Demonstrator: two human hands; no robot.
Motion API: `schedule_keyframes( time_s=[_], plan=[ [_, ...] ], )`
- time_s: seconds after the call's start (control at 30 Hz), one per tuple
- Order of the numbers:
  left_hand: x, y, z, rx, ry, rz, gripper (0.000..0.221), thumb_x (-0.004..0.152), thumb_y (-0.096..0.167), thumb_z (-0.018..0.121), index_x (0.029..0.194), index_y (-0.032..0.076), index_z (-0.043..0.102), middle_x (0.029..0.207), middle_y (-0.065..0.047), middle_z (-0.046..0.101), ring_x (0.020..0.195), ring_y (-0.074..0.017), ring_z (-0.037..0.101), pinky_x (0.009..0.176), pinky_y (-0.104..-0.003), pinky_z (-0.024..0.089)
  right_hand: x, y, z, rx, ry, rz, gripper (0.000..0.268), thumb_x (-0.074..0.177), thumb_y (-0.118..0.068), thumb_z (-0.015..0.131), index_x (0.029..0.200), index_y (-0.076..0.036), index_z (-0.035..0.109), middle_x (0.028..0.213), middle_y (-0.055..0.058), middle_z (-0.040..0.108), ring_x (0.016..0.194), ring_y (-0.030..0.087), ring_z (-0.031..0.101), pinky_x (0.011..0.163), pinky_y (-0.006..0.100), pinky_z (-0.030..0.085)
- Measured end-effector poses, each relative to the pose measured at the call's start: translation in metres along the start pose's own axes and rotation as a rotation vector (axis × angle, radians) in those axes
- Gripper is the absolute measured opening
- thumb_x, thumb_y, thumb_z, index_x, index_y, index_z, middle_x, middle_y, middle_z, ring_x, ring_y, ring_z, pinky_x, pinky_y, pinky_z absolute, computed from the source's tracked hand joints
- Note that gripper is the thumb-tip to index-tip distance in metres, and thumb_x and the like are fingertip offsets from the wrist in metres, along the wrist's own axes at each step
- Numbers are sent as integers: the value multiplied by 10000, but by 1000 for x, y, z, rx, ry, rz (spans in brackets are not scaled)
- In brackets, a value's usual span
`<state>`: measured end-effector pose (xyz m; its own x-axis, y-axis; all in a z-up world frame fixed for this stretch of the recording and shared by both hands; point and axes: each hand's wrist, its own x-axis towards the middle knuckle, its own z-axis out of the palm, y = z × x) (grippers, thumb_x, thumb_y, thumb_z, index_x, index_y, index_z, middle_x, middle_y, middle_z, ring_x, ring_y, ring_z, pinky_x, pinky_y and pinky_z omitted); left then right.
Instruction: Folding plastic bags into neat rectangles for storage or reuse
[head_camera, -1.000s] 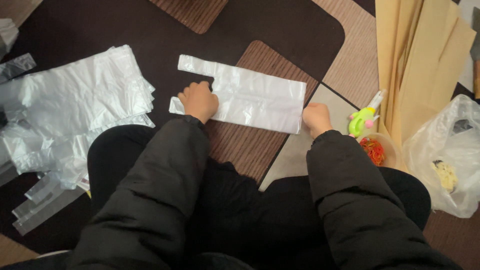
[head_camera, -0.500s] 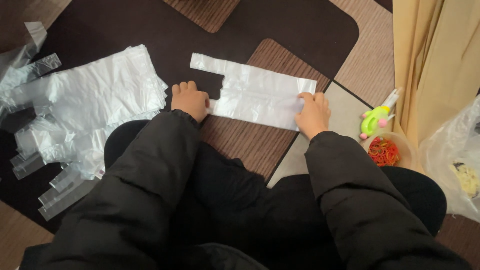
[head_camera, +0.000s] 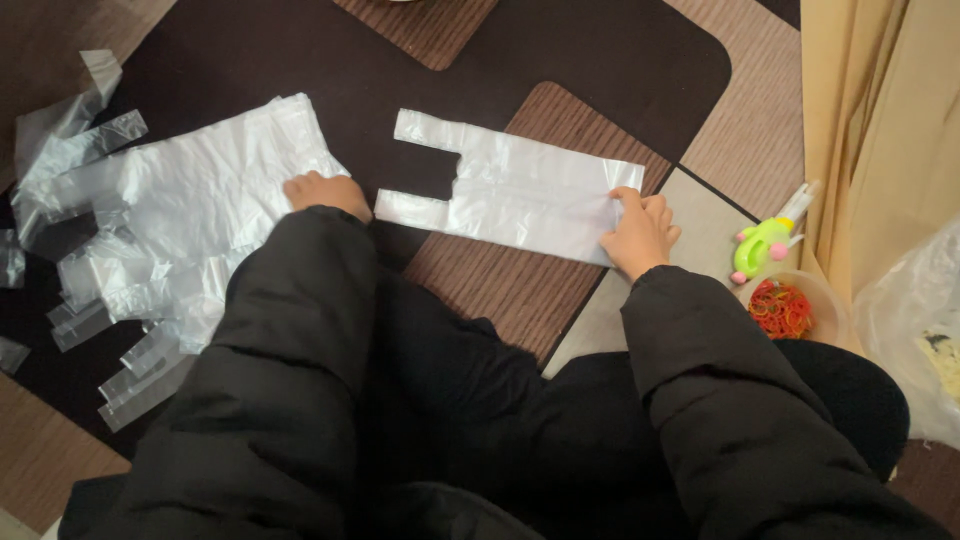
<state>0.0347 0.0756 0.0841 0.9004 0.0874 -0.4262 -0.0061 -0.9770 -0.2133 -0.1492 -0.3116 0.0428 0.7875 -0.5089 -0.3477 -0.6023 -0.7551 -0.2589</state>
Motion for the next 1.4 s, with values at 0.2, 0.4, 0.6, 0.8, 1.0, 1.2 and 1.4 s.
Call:
schedule_keyframes(
  time_s=[0.2, 0.4, 0.6, 0.8, 1.0, 1.2, 1.4],
  plan=[
    [69, -25, 40, -239, 117, 180, 275, 988, 328, 642, 1080, 140, 821, 1093, -153, 751, 1074, -385, 710, 950, -548, 479, 1, -2, -1, -16, -4, 22, 675, 803, -155, 731, 1414, -338, 510, 1312, 72, 453, 1295, 353, 449, 1081, 503, 302],
    [23, -11, 19, -333, 55, 360, 261, 869, 292, 734, 1115, 255, 811, 1108, -85, 735, 1115, -368, 715, 963, -520, 544, 17, 10, 4, 107, 148, 56, 594, 752, -38, 728, 1288, -280, 645, 1269, 104, 536, 1221, 387, 555, 1013, 538, 365],
    [62, -160, 45, -527, 225, 97, 253, 924, 311, 704, 1129, 201, 804, 1033, -75, 795, 1085, -382, 733, 917, -524, 571, 35, 27, -33, 434, 413, -54, 439, 779, -4, 638, 1190, -145, 693, 1054, 119, 557, 1082, 313, 570, 974, 491, 406],
    [-9, -263, 88, -630, 105, -55, 287, 971, 437, 764, 1000, 151, 781, 1019, -57, 730, 910, -290, 688, 800, -461, 519, 21, 51, -77, 525, 546, -377, 374, 938, -1, 569, 1301, -41, 651, 1216, 145, 624, 1025, 219, 575, 914, 323, 460],
    [-43, -284, 128, -566, 48, 120, 704, 647, 708, 889, 1129, 208, 775, 1158, -98, 648, 1097, -305, 622, 947, -455, 483, -94, -8, -137, 476, 372, -65, 419, 1058, -99, 483, 1459, -165, 588, 1227, 121, 513, 632, 211, 443, 435, 406, 379],
    [-81, -272, 64, -716, 3, 33, 264, 922, 411, 814, 887, 150, 829, 883, -44, 787, 840, -223, 725, 891, -432, 505, -97, 37, -116, 444, 314, -85, 421, 1025, -28, 504, 1420, -54, 648, 1218, 170, 562, 916, 240, 571, 569, 390, 585],
    [-91, -293, 23, -1050, 216, -95, 212, 917, 389, 814, 970, 208, 718, 1136, -29, 675, 1061, -202, 615, 947, -423, 476, -100, 16, -129, 250, 243, -125, 381, 1028, -133, 567, 1364, -160, 744, 1178, 106, 699, 993, 245, 621, 887, 407, 455]
  ],
)
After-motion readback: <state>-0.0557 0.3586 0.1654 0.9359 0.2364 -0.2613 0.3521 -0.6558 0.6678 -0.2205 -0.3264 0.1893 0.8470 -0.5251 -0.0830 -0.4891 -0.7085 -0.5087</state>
